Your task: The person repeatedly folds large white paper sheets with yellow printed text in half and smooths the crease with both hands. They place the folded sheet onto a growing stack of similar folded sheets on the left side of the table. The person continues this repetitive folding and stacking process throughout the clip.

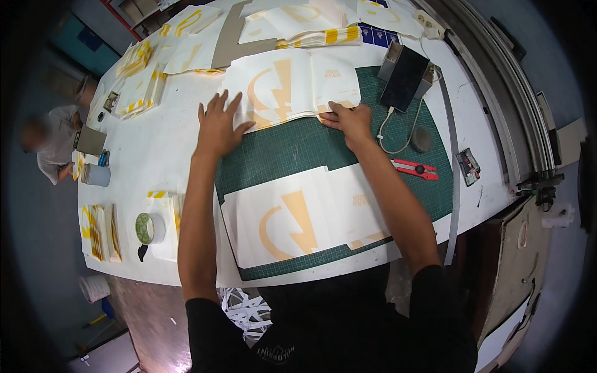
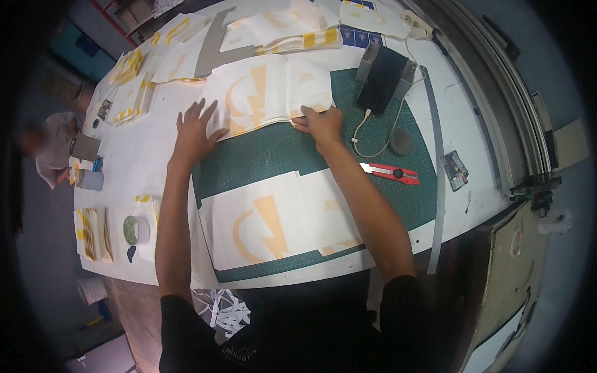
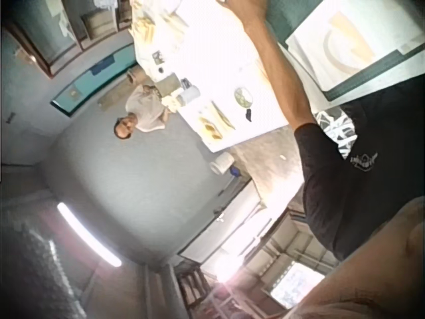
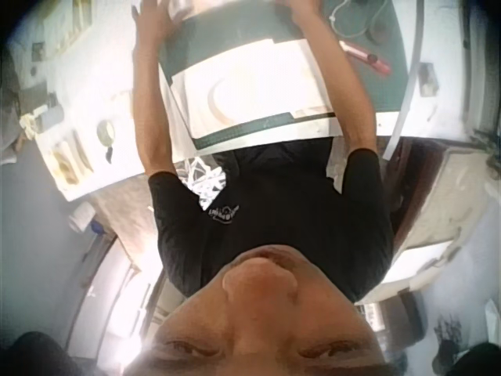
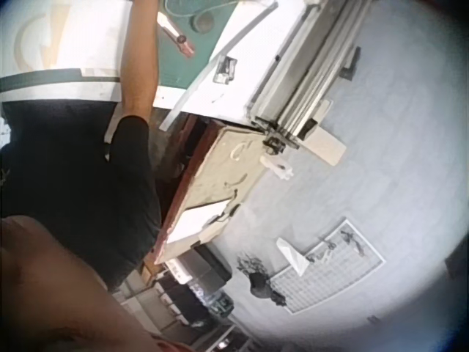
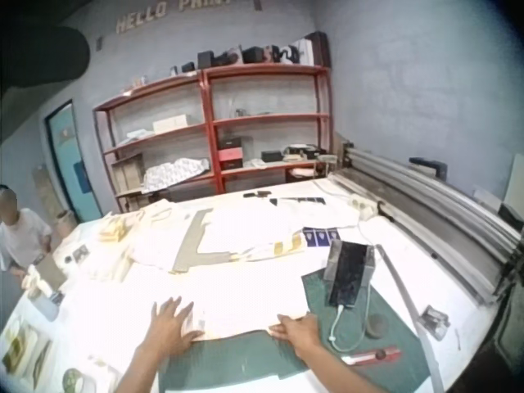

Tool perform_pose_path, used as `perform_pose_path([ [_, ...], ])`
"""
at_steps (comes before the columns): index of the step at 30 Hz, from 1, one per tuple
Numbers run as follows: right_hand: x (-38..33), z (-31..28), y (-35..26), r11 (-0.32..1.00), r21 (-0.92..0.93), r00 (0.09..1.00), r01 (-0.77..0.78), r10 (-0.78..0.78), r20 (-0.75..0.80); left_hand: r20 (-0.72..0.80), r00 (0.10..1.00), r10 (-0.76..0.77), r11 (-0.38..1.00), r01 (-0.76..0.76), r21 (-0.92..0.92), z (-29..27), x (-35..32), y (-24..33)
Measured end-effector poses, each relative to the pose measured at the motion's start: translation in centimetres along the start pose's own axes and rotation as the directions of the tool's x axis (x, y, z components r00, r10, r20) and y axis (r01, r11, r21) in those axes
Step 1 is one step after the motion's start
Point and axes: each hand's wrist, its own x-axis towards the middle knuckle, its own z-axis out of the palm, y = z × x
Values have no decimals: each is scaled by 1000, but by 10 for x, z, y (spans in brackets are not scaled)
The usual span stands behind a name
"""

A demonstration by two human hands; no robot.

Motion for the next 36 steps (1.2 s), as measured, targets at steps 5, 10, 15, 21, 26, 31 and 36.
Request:
perform_pose_path([
  [5,-4,-9,-7,990,-143,991,12,7,132,-60,989,135,944,-146,-295,-24,-65,62],
  [10,-1,-18,-12,971,-229,985,-68,101,138,41,986,161,873,-123,-473,-40,-117,112],
  [15,-4,-25,-25,932,-326,973,-156,202,112,51,993,108,864,-68,-499,-41,-143,130],
  [21,-71,-48,-52,481,-819,947,313,-95,307,30,997,66,875,-44,-481,-40,-181,134],
  [26,-97,-98,-54,74,-740,740,669,26,672,11,999,52,859,-39,-510,-33,-197,137],
  [31,-100,-102,-53,29,-742,733,670,130,668,-86,995,52,870,-88,-485,-24,-202,137],
  [36,-97,-103,-53,43,-736,726,676,135,674,-103,994,31,866,-78,-494,-22,-203,138],
])
